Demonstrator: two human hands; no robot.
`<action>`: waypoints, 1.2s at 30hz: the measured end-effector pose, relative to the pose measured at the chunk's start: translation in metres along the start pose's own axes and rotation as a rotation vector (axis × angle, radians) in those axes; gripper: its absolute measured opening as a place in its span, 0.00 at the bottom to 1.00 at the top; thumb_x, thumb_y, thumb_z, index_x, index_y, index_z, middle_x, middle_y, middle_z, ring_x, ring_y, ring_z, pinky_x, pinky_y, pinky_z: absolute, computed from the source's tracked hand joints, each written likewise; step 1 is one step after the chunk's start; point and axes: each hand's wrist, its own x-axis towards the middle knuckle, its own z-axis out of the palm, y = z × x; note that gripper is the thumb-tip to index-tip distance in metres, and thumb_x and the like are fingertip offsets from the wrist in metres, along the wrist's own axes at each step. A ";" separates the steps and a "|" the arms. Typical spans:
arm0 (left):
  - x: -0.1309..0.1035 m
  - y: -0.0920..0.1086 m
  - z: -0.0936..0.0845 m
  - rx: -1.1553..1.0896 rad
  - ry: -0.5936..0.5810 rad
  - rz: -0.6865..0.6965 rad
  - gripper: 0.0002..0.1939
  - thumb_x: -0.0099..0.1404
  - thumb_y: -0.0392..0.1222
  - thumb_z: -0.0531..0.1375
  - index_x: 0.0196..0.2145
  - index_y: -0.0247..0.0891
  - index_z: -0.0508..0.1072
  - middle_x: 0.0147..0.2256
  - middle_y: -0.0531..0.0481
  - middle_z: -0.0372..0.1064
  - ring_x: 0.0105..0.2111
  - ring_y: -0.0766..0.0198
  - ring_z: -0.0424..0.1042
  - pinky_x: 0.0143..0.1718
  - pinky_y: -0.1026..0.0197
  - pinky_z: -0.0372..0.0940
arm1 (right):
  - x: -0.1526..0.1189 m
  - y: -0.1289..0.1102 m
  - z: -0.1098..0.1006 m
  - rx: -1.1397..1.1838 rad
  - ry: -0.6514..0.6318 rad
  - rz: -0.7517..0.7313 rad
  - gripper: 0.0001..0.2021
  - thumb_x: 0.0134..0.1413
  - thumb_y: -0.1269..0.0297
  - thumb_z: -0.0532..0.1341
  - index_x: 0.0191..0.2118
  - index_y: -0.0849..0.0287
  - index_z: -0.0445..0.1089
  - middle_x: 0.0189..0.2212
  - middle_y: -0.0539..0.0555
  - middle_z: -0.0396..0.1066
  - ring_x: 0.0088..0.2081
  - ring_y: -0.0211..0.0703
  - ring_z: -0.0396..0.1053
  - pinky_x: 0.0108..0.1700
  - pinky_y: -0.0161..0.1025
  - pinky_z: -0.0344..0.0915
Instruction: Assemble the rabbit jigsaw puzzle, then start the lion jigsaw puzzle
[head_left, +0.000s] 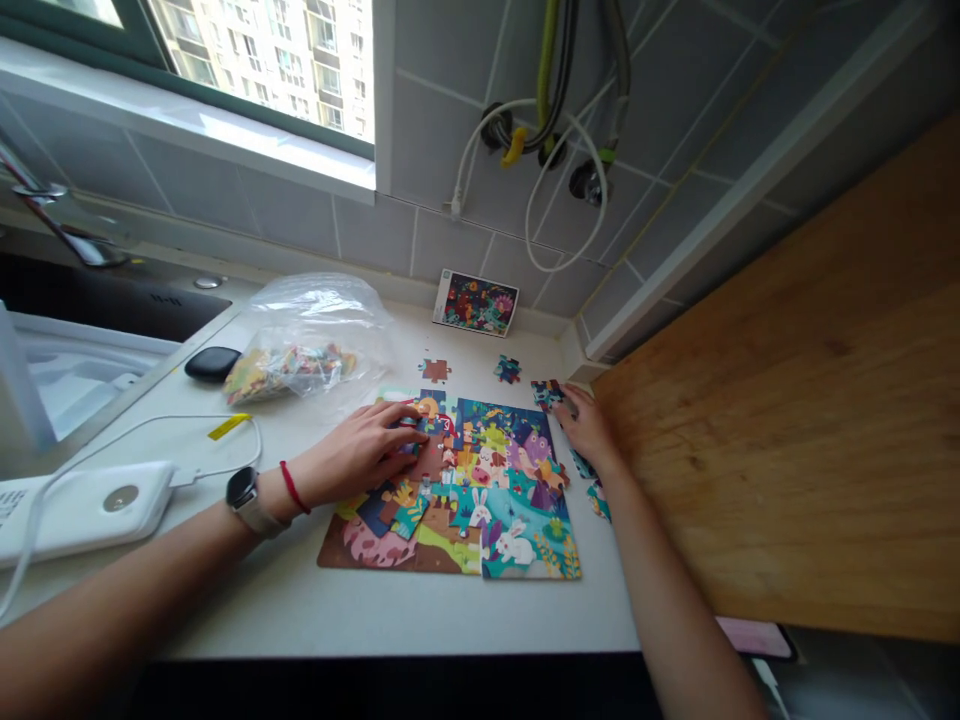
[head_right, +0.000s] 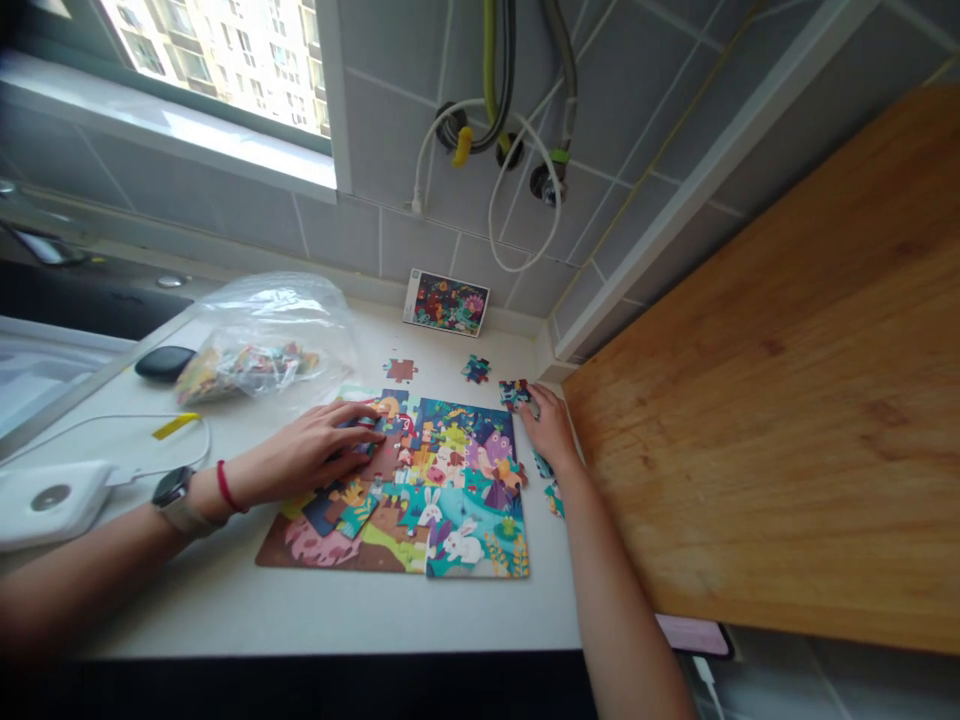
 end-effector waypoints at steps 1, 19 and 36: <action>0.000 0.000 0.000 0.001 0.009 0.001 0.14 0.75 0.43 0.59 0.54 0.46 0.79 0.58 0.42 0.70 0.59 0.46 0.68 0.59 0.40 0.68 | 0.003 0.001 0.003 -0.025 -0.030 -0.015 0.21 0.63 0.58 0.59 0.57 0.58 0.78 0.62 0.64 0.72 0.64 0.57 0.68 0.69 0.57 0.61; 0.001 0.008 -0.005 0.010 -0.033 -0.036 0.13 0.73 0.39 0.59 0.53 0.44 0.76 0.59 0.41 0.68 0.61 0.47 0.67 0.61 0.40 0.69 | 0.036 0.035 -0.007 0.079 -0.139 0.052 0.18 0.51 0.68 0.68 0.49 0.56 0.82 0.51 0.60 0.80 0.53 0.57 0.77 0.61 0.53 0.69; 0.001 0.004 -0.006 -0.001 -0.066 -0.033 0.15 0.73 0.39 0.58 0.55 0.44 0.75 0.60 0.40 0.67 0.60 0.46 0.68 0.60 0.39 0.69 | 0.026 0.038 -0.005 0.008 -0.022 0.342 0.15 0.38 0.61 0.78 0.34 0.58 0.80 0.30 0.55 0.79 0.31 0.50 0.75 0.37 0.44 0.70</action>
